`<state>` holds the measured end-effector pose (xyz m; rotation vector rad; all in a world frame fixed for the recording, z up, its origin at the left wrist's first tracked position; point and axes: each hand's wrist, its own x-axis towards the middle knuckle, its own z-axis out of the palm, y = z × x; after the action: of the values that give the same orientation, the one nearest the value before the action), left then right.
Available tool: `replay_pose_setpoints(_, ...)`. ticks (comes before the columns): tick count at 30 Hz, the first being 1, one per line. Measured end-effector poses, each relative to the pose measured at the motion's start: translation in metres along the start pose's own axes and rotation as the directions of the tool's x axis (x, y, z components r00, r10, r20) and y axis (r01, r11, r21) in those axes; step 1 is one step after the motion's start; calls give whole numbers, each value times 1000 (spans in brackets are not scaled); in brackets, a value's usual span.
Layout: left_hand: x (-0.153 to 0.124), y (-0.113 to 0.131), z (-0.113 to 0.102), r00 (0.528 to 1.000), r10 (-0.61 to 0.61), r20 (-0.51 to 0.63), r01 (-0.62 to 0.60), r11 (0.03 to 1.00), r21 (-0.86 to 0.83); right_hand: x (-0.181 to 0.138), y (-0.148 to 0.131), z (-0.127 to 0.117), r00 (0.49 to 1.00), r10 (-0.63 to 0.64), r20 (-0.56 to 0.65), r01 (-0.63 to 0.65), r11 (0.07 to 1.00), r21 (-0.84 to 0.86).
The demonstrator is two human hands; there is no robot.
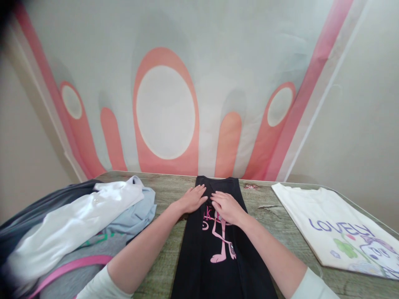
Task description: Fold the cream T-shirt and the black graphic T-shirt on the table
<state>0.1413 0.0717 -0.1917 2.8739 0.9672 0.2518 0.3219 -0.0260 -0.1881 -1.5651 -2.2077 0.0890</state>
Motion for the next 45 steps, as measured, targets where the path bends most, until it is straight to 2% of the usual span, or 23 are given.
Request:
replay_pose_setpoints(4,-2,0,1,999,4,40,-4,1000,-15,-2,1,3,995,-5,104,3,1000,21)
replay_pose_setpoints(10,-7,5,-8,999,-17,52,17,1000,-10,-5,-4,-3,974,17,225,-16,1000,-8)
replay_pose_setpoints(14,-21,16,-18,998,-45,-53,45,999,4,-7,-6,-5,964,35,262,-27,999,-32)
replay_pose_setpoints(19,-44,44,-29,960,-165,-228,164,986,-23,-8,-5,-4,968,25,251,-20,1000,-23)
replay_pose_setpoints(23,-51,57,-25,942,-196,-272,188,981,-58,-9,-4,-3,971,20,238,-13,999,-30)
replay_pose_setpoints(27,-48,55,-19,955,-205,-215,187,977,-102,-8,-5,-4,969,28,245,-24,999,-22)
replay_pose_setpoints(32,-47,46,-25,990,-107,-95,95,987,-130,-7,-5,-5,964,28,263,-23,1000,-20)
replay_pose_setpoints(35,-51,39,-28,992,-36,-120,19,991,-135,-8,-3,-2,965,30,260,-20,999,-39)
replay_pose_setpoints(38,-56,33,-23,990,-11,-139,-2,996,-91,-9,-4,-1,970,28,243,-14,998,-60)
replay_pose_setpoints(41,-60,28,-15,995,38,-89,-42,998,-37,-10,-13,-6,984,14,176,3,995,-96)
replay_pose_setpoints(45,-60,19,-11,998,16,-58,-17,1000,-24,-9,-43,-16,992,-126,29,128,985,-112)
